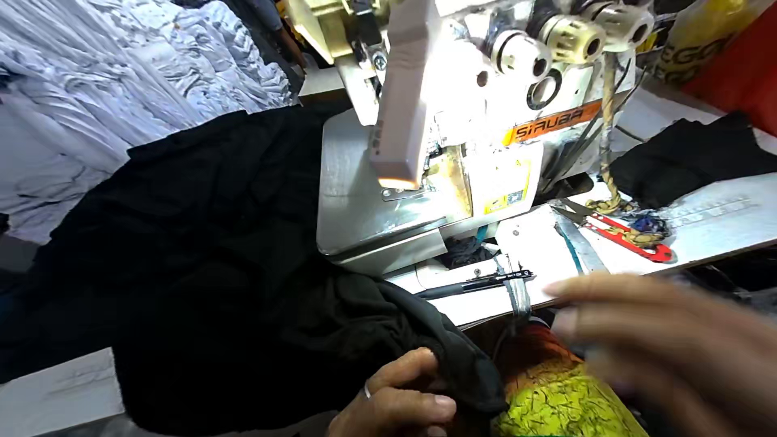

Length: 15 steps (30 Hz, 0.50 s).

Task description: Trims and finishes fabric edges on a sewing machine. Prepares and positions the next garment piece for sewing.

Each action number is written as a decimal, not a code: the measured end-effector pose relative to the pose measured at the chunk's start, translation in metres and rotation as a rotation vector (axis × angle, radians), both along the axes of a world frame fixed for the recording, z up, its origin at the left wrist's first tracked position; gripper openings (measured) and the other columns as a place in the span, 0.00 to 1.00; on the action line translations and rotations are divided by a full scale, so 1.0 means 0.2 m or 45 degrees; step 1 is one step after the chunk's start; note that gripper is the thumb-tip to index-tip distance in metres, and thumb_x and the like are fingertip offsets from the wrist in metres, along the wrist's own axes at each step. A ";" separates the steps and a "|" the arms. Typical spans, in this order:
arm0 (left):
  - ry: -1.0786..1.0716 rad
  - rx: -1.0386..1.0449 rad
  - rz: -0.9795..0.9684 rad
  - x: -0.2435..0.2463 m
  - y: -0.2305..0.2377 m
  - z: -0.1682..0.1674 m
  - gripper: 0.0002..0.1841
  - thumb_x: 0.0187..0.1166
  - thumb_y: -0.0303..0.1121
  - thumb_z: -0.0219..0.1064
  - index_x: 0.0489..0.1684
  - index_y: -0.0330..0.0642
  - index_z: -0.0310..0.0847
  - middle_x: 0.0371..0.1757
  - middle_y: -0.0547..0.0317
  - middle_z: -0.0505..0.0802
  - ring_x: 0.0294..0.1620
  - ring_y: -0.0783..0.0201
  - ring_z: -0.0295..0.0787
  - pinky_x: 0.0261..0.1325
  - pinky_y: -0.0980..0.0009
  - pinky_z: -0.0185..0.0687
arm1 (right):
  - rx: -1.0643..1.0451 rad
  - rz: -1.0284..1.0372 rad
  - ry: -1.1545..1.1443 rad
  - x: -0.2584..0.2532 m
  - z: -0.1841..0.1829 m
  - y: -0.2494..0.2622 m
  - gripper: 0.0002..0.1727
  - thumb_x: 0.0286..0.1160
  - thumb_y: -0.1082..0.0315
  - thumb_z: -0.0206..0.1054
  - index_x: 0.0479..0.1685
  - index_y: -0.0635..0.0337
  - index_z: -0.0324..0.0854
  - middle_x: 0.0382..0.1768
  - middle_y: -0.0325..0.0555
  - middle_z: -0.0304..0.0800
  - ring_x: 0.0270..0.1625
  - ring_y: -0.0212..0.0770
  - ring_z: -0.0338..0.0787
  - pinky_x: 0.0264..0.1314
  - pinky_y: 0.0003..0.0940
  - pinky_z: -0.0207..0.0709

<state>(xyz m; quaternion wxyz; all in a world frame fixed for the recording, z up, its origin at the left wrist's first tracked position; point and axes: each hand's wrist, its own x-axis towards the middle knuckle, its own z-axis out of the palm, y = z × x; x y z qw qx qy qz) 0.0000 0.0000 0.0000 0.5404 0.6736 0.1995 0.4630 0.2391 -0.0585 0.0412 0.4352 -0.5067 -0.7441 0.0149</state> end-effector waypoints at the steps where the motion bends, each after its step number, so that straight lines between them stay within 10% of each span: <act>1: -0.073 -0.082 -0.051 0.00 0.01 -0.02 0.11 0.86 0.37 0.63 0.53 0.57 0.93 0.65 0.78 0.91 0.67 0.78 0.84 0.70 0.78 0.80 | 0.043 -0.216 -0.168 0.11 -0.05 0.04 0.14 0.91 0.57 0.56 0.49 0.54 0.84 0.55 0.39 0.92 0.62 0.30 0.89 0.66 0.24 0.81; 6: -0.497 -0.484 -0.149 0.03 0.03 -0.05 0.12 0.84 0.37 0.64 0.47 0.49 0.96 0.65 0.62 0.93 0.69 0.68 0.88 0.73 0.70 0.82 | -0.220 -0.637 -0.464 0.43 -0.33 0.16 0.15 0.80 0.73 0.64 0.60 0.72 0.86 0.61 0.68 0.89 0.64 0.72 0.89 0.65 0.68 0.79; 12: -0.667 -0.668 -0.233 0.03 0.06 -0.04 0.10 0.82 0.33 0.67 0.45 0.45 0.97 0.66 0.52 0.92 0.70 0.61 0.88 0.72 0.65 0.84 | -0.183 -0.739 -0.352 0.47 -0.34 0.13 0.18 0.86 0.78 0.52 0.64 0.74 0.84 0.48 0.75 0.90 0.51 0.77 0.91 0.53 0.70 0.81; 15: -0.657 -0.674 -0.235 0.05 0.07 -0.04 0.09 0.81 0.33 0.68 0.44 0.46 0.97 0.67 0.53 0.92 0.70 0.62 0.88 0.72 0.65 0.84 | -0.248 -0.651 -0.155 0.30 -0.14 0.04 0.20 0.86 0.69 0.51 0.63 0.73 0.83 0.38 0.60 0.91 0.32 0.51 0.89 0.35 0.47 0.83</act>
